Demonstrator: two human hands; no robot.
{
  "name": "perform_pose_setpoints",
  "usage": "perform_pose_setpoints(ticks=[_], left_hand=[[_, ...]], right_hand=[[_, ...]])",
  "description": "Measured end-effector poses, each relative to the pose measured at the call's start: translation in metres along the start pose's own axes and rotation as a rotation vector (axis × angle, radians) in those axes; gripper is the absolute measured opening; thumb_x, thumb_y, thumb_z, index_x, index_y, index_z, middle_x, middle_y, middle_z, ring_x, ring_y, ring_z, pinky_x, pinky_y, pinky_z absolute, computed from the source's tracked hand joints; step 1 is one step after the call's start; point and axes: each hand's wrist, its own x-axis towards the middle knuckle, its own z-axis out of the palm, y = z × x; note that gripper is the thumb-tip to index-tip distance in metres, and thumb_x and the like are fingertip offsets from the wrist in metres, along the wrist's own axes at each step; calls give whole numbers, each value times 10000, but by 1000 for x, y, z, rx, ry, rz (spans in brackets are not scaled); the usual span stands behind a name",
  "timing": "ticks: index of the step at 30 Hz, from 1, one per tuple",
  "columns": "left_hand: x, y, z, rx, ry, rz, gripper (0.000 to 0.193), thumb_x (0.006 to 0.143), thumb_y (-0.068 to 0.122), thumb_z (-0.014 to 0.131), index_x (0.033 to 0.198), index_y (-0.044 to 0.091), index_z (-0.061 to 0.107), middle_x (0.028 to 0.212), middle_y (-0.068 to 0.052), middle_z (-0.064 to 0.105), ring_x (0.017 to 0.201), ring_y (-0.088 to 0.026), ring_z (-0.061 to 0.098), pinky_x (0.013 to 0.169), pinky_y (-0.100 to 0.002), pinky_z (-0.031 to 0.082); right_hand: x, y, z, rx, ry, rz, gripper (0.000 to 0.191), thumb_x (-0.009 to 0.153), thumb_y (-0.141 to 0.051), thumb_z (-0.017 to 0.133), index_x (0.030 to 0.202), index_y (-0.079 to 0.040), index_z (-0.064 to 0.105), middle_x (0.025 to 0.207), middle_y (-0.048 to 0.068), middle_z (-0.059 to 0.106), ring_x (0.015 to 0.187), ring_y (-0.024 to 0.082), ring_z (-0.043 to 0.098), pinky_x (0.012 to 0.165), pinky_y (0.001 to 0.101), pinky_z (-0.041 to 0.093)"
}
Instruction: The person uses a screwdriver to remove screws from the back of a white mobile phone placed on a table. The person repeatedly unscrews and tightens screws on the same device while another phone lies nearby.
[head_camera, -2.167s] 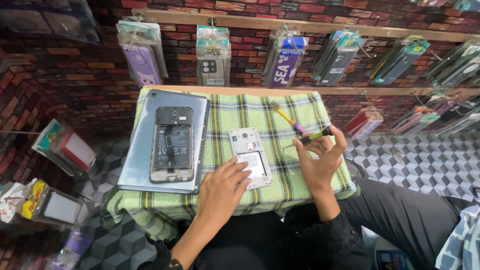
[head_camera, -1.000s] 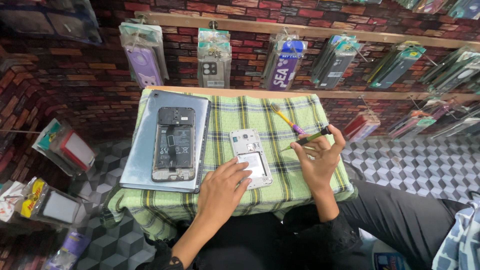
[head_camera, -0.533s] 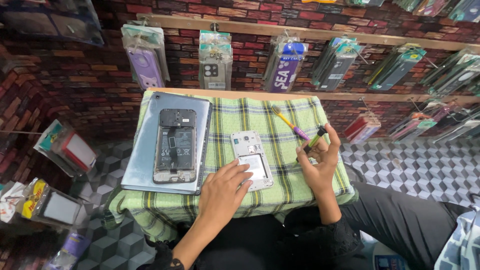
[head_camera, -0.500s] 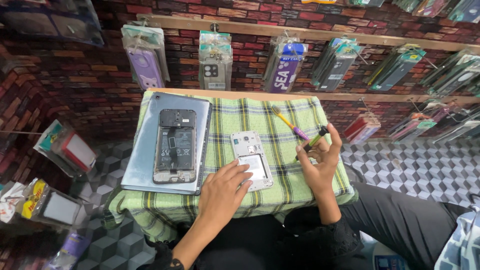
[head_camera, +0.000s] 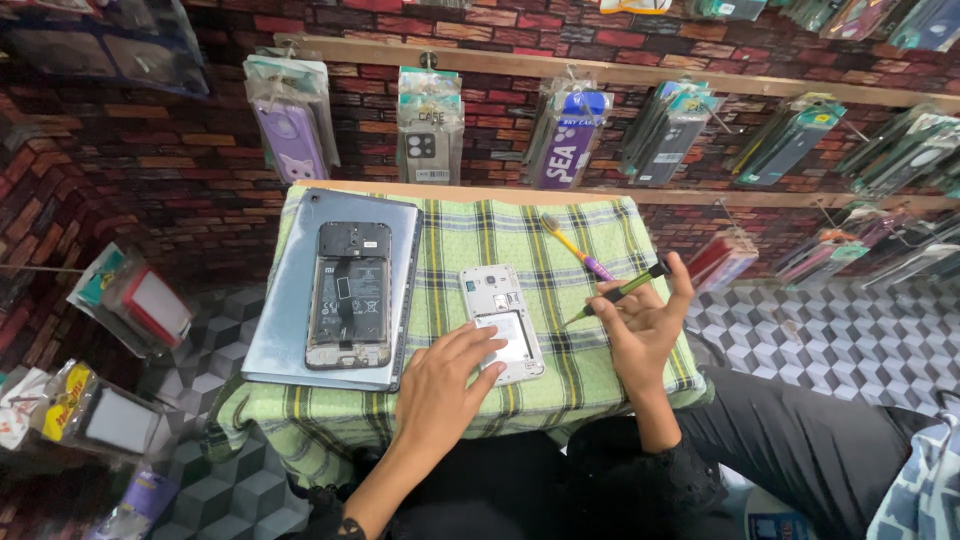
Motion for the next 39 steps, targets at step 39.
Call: perform_pose_setpoints(ticks=[39], left_hand=[[1, -1, -8, -48, -48, -17, 126, 852, 256, 745, 906, 182, 832, 1356, 5, 682, 1299, -192, 595, 839, -374, 437]], right_hand=[[-32, 5, 41, 6, -293, -210, 962, 892, 122, 737, 1581, -189, 142, 1076, 219, 701, 982, 290, 757, 819, 372, 676]])
